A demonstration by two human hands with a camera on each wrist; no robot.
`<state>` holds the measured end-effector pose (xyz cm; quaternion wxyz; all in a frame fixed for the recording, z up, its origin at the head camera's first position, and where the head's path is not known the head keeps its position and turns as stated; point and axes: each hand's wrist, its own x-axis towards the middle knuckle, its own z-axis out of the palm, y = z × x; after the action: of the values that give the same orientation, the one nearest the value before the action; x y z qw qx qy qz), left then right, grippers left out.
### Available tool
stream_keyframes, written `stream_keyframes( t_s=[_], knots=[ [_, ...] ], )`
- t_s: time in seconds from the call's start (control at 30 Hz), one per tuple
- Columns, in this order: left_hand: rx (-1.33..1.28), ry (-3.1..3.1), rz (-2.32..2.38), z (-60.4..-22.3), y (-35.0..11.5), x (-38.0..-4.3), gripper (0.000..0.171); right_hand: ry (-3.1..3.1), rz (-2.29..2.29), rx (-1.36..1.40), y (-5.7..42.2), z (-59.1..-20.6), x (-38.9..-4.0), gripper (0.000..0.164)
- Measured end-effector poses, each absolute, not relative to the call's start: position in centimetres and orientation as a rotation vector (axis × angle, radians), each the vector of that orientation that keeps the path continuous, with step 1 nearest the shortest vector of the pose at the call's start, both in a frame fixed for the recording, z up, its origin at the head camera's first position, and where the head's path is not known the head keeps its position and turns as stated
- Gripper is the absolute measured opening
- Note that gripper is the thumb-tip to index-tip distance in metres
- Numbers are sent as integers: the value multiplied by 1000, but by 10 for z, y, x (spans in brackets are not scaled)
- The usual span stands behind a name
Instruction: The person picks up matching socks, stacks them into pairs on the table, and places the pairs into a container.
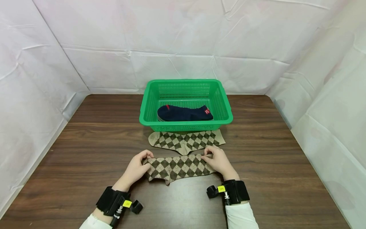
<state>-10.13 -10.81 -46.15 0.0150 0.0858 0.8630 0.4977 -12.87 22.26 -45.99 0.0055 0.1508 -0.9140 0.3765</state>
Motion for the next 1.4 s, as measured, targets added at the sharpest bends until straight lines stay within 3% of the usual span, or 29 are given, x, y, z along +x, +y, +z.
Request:
stream_keyframes(
  t_s=[0.17, 0.47, 0.87, 1.17, 1.4],
  knots=[
    [295, 2753, 1532, -462, -109, -102, 31, -2859, 1139, 406, 229, -461, -129, 19],
    [576, 2560, 1702, -464, -109, -102, 38, -2785, 1134, 286, 232, -460, -130, 8],
    [398, 2494, 1695, -466, -108, -105, 36, -2793, 1159, 97, 243, -456, -131, 21],
    [463, 2526, 1678, -463, -109, -104, 69, -2809, 1202, 24, 256, -455, -131, 24],
    [239, 2612, 1768, -466, -109, -109, 56, -2804, 1191, 24, 258, -456, -130, 23]
  ],
)
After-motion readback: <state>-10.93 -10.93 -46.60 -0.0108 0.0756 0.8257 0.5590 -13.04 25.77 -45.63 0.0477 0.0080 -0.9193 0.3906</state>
